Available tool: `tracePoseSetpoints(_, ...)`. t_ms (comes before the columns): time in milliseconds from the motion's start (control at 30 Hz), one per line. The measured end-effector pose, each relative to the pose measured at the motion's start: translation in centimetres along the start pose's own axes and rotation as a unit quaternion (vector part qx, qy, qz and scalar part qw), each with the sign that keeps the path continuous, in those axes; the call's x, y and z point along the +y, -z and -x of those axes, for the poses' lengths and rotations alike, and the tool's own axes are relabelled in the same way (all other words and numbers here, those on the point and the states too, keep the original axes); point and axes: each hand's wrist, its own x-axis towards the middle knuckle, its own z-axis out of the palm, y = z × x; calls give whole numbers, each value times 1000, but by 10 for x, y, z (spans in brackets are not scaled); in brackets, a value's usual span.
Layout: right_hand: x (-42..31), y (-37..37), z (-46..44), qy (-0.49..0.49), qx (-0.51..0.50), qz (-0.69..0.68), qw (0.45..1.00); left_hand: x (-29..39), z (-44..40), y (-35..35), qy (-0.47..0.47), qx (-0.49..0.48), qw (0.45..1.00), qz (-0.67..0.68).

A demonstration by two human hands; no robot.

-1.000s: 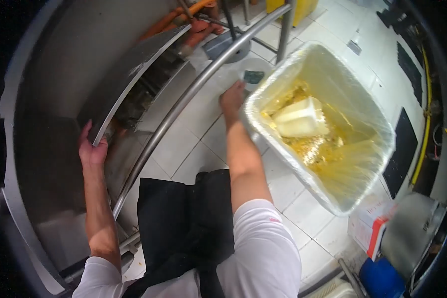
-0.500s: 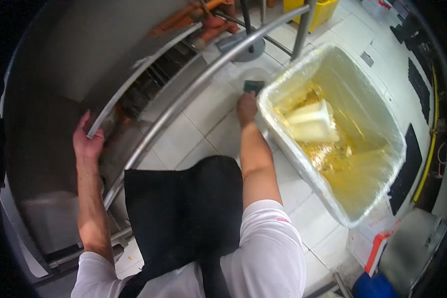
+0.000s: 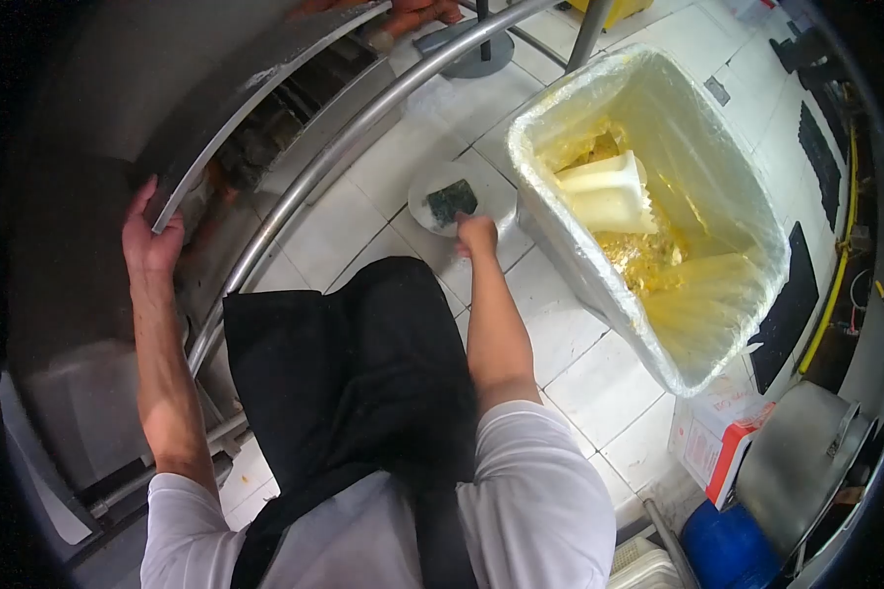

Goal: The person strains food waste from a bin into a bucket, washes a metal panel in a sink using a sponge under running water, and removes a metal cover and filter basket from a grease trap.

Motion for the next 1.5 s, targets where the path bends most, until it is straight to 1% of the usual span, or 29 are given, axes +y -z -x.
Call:
tracePoseSetpoints(67, 10, -8, -19, -50, -36, -131, 989, -1, 8, -3, -5, 23, 1000, -12)
tracePoseSetpoints(100, 19, -11, -30, -75, -52, -198, 976, -2, 11, -4, 5, 16, 1000, -10)
tracePoseSetpoints(167, 40, -16, -57, -64, -53, -209, 974, 0, 15, -4, 14, 0, 1000, -5)
tracePoseSetpoints(200, 39, -19, -61, -55, -59, -213, 974, 2, 15, -2, 8, 10, 1000, -6)
tracePoseSetpoints(267, 36, -14, -39, -41, -23, -225, 973, -2, 9, 2, -1, 29, 1000, -4)
tracePoseSetpoints(300, 41, -10, -31, -54, -19, -232, 971, -4, 8, 3, -11, 59, 998, 6)
tracePoseSetpoints(333, 45, -6, -25, -69, -14, -240, 968, -4, 13, -1, -9, 62, 998, -10)
tracePoseSetpoints(400, 53, -2, -12, -57, -23, -234, 970, -7, 28, -13, 0, 69, 997, -45)
tracePoseSetpoints(433, 54, 0, -3, -54, -26, -233, 971, -8, 30, -14, 0, 90, 994, -58)
tracePoseSetpoints(533, 67, 2, 29, -25, -3, -243, 970, -8, 38, -10, 26, 47, 998, -37)
tracePoseSetpoints(633, 84, 4, 67, -40, 8, -287, 957, -7, 58, -14, 17, 54, 997, -56)
tracePoseSetpoints(767, 81, 16, 157, -50, 31, -279, 959, 5, 86, -10, 68, 61, 995, -39)
tracePoseSetpoints(867, 80, 33, 232, -59, 35, -284, 956, 20, 124, -26, 73, 119, 988, -69)
tracePoseSetpoints(900, 81, 39, 258, -57, 26, -268, 961, 22, 127, -4, 86, 139, 985, -61)
tracePoseSetpoints(1000, 79, 60, 337, -44, 20, -254, 966, 31, 162, 2, 95, 120, 985, -80)
tracePoseSetpoints(1033, 80, 69, 362, -59, 16, -254, 965, 32, 172, 17, 117, 133, 983, -55)
tracePoseSetpoints(1133, 59, 103, 448, -57, 0, -239, 969, 45, 222, -14, 175, 63, 981, -46)
tracePoseSetpoints(1167, 56, 115, 473, -62, 7, -232, 971, 53, 235, -36, 249, 60, 967, -21)
tracePoseSetpoints(1267, 40, 154, 551, -73, 16, -204, 976, 63, 281, -41, 232, 13, 972, -45)
tracePoseSetpoints(1333, 16, 184, 604, -73, 25, -176, 981, 71, 313, -45, 268, 30, 962, -45)
tracePoseSetpoints(1367, 4, 200, 631, -73, 33, -159, 984, 80, 331, -63, 270, 34, 962, -23)
tracePoseSetpoints(1400, -16, 218, 661, -68, 26, -140, 987, 95, 347, -83, 285, 15, 958, -13)
tracePoseSetpoints(1500, -41, 276, 728, -53, 33, -72, 995, 109, 395, -97, 337, 10, 941, 6)
